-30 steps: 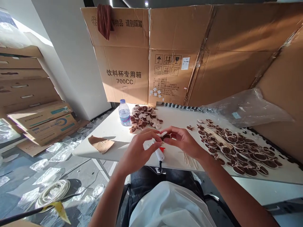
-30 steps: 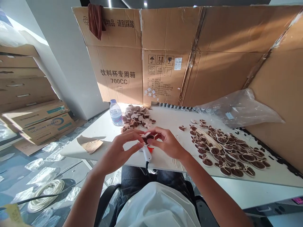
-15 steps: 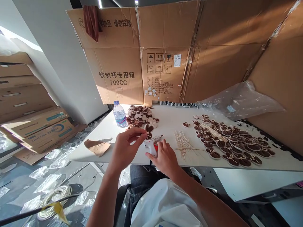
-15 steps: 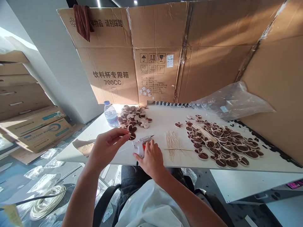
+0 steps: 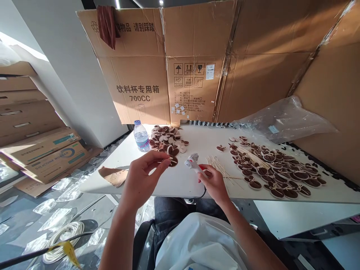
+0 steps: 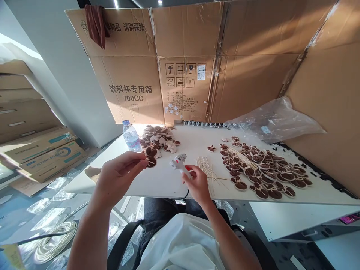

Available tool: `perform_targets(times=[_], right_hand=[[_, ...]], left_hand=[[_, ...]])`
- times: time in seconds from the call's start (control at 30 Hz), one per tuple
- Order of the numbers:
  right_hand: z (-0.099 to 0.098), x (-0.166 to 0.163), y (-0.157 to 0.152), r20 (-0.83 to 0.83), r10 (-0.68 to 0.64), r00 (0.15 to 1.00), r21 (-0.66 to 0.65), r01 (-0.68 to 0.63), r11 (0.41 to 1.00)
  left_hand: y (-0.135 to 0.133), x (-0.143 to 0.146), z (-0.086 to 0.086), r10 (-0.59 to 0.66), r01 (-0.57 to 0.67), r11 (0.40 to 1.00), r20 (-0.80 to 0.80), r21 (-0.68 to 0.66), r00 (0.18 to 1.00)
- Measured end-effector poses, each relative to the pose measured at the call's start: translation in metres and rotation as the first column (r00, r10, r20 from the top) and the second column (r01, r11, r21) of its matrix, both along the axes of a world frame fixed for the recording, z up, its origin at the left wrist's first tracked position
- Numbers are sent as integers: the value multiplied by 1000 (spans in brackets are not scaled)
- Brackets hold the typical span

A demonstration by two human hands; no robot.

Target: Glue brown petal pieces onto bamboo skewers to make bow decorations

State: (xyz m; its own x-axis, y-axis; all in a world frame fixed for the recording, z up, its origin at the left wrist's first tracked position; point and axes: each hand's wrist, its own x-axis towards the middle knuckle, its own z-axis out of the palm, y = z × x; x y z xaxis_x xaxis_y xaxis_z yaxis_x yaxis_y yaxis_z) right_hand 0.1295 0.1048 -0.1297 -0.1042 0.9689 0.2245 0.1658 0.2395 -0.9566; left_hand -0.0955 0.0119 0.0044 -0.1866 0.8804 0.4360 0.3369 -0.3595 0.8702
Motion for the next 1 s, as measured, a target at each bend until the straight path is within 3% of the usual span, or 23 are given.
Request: perform_targets(times=[0.13, 0.23, 0.3, 0.4, 0.57, 0.77, 1.0], right_hand=[[5, 14, -19, -305, -20, 952, -83, -6, 997], [12, 16, -44, -635, 20, 772, -188, -180, 965], [17, 13, -60, -737, 14, 675, -226, -266, 937], [24, 5, -75, -719, -20, 695, -225, -206, 952], [24, -2, -88, -649, 27, 760, -99, -120, 988], [19, -1, -107, -531, 87, 843, -15, -112, 994], [17, 0, -106, -484, 145, 863, -4, -168, 986]], left_hand=[[1, -1, -1, -2, 2, 1000, -15, -3, 1000], [4, 2, -4, -23, 22, 1000, -41, -14, 999], [7, 6, -7, -34, 33, 999, -62, -22, 997], [10, 13, -11, -36, 35, 999, -85, -17, 996], [13, 20, -17, -33, 31, 999, -59, -34, 998], [9, 30, -16, -10, 10, 1000, -37, -13, 999], [0, 40, -10, 21, -22, 1000, -48, -12, 999]])
